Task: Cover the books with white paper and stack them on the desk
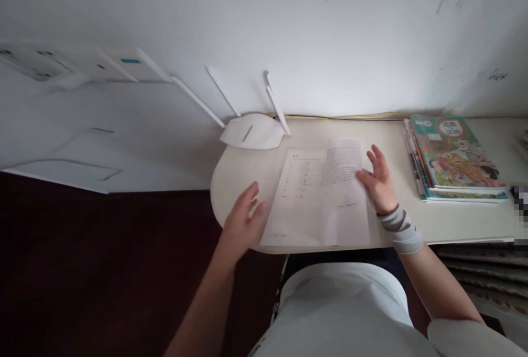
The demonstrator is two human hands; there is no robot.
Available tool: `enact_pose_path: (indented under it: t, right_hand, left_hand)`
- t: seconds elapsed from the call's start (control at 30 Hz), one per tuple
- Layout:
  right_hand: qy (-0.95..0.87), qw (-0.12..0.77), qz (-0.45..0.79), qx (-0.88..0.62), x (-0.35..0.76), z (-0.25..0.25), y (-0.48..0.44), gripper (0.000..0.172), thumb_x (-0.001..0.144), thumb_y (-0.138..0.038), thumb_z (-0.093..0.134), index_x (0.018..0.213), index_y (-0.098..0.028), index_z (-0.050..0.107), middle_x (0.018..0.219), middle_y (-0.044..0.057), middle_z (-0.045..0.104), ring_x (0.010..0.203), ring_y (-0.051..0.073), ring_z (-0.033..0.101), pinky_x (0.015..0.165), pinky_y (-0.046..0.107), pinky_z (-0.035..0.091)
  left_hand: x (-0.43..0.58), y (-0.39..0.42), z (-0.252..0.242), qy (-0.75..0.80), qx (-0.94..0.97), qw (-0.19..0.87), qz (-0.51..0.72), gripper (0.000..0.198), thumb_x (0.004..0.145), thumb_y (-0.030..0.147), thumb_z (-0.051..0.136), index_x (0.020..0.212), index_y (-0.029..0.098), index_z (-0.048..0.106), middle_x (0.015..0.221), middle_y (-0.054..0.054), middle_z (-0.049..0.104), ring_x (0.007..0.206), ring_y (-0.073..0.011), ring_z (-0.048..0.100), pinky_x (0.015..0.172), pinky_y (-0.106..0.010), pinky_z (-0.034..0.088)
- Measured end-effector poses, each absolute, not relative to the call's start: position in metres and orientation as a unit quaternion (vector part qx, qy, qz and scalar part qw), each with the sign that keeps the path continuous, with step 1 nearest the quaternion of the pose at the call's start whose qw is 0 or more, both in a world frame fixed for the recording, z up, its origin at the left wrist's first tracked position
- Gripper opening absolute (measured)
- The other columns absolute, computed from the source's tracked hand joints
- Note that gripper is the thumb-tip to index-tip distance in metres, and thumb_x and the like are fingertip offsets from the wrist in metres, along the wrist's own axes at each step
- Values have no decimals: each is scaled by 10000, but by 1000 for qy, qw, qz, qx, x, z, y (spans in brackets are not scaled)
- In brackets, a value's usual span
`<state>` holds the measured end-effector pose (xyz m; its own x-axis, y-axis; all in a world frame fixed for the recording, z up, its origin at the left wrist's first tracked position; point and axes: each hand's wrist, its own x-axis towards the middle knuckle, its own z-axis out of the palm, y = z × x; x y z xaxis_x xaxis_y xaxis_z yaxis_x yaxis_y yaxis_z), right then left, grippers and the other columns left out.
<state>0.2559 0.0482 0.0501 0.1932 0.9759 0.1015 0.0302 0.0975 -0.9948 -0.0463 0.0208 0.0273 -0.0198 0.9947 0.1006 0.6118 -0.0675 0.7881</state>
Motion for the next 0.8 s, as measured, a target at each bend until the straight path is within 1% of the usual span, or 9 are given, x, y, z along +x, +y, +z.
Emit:
enact_pose_path:
  t: [0.07, 0.13, 0.23, 0.33, 0.4, 0.57, 0.63, 0.73, 0.8]
  right_hand:
    - [-426, 565, 453, -542, 277, 43, 42, 815, 660, -321, 684, 1359, -340, 265, 1398, 65, 371, 1218, 236, 446, 933, 405, 475]
    - [-374, 560, 491, -552, 293, 38, 36, 829, 632, -297, 713, 1343, -332, 289, 1333, 62, 457, 1152, 224, 514, 915, 382, 495]
    - [-323, 556, 533, -549, 305, 39, 29, 801, 615, -284, 734, 1309, -283, 335, 1148, 55, 605, 1027, 224, 602, 873, 386, 518]
    - [-332, 536, 565, -532, 310, 43, 26, 651, 626, -304, 730, 1210, -223, 454, 1016, 56, 666, 915, 236, 646, 822, 402, 530]
    - [-343, 526, 569, -532, 317, 45, 25, 562, 622, -307, 736, 1129, -210, 513, 957, 47, 685, 858, 230, 659, 779, 390, 537]
    - [-336, 525, 557, -549, 346, 41, 29, 515, 583, -270, 775, 1046, -216, 555, 818, 4, 690, 734, 175, 658, 695, 322, 538]
    - [-339, 514, 556, -558, 353, 35, 34, 511, 556, -260, 791, 1012, -216, 565, 735, -22, 673, 644, 147, 637, 618, 285, 531]
    - [-353, 491, 552, -574, 353, 27, 39, 525, 528, -256, 807, 990, -219, 561, 595, -72, 617, 517, 110, 585, 501, 227, 486]
    - [-360, 494, 548, -570, 351, 26, 39, 512, 553, -291, 796, 1005, -231, 562, 621, -66, 636, 549, 120, 606, 521, 232, 497]
  left_hand:
    - [-64, 49, 24, 660, 583, 339, 329, 565, 782, 394, 532, 1286, 162, 425, 1276, -164, 516, 1088, -255, 565, 893, -411, 472]
    - [-72, 72, 22, 671, 551, 371, 330, 577, 720, 363, 600, 1238, 150, 464, 1197, -155, 561, 866, -205, 634, 756, -356, 518]
    - [-71, 92, 27, 648, 541, 445, 298, 451, 670, 351, 637, 1061, 136, 568, 860, -68, 635, 542, -112, 552, 478, -235, 439]
    - [-65, 96, 39, 610, 591, 472, 235, 191, 675, 350, 619, 678, 160, 593, 468, 53, 448, 394, -74, 382, 395, -196, 289]
    - [-64, 93, 46, 596, 615, 456, 240, 237, 688, 353, 599, 549, 174, 530, 420, 65, 390, 385, -68, 346, 408, -198, 271]
    - [-75, 81, 49, 613, 585, 448, 287, 229, 711, 390, 564, 613, 184, 557, 432, 62, 404, 387, -83, 361, 409, -212, 293]
    - [-74, 74, 42, 647, 589, 390, 286, 189, 702, 368, 573, 715, 181, 593, 508, 36, 479, 460, -114, 460, 450, -232, 374]
    - [-59, 63, 28, 680, 610, 240, 328, 353, 719, 301, 559, 1048, 172, 571, 943, -77, 614, 847, -198, 603, 698, -320, 505]
    - [-43, 55, 19, 658, 610, 245, 366, 443, 781, 305, 508, 1206, 182, 480, 1236, -122, 517, 1096, -220, 540, 876, -372, 479]
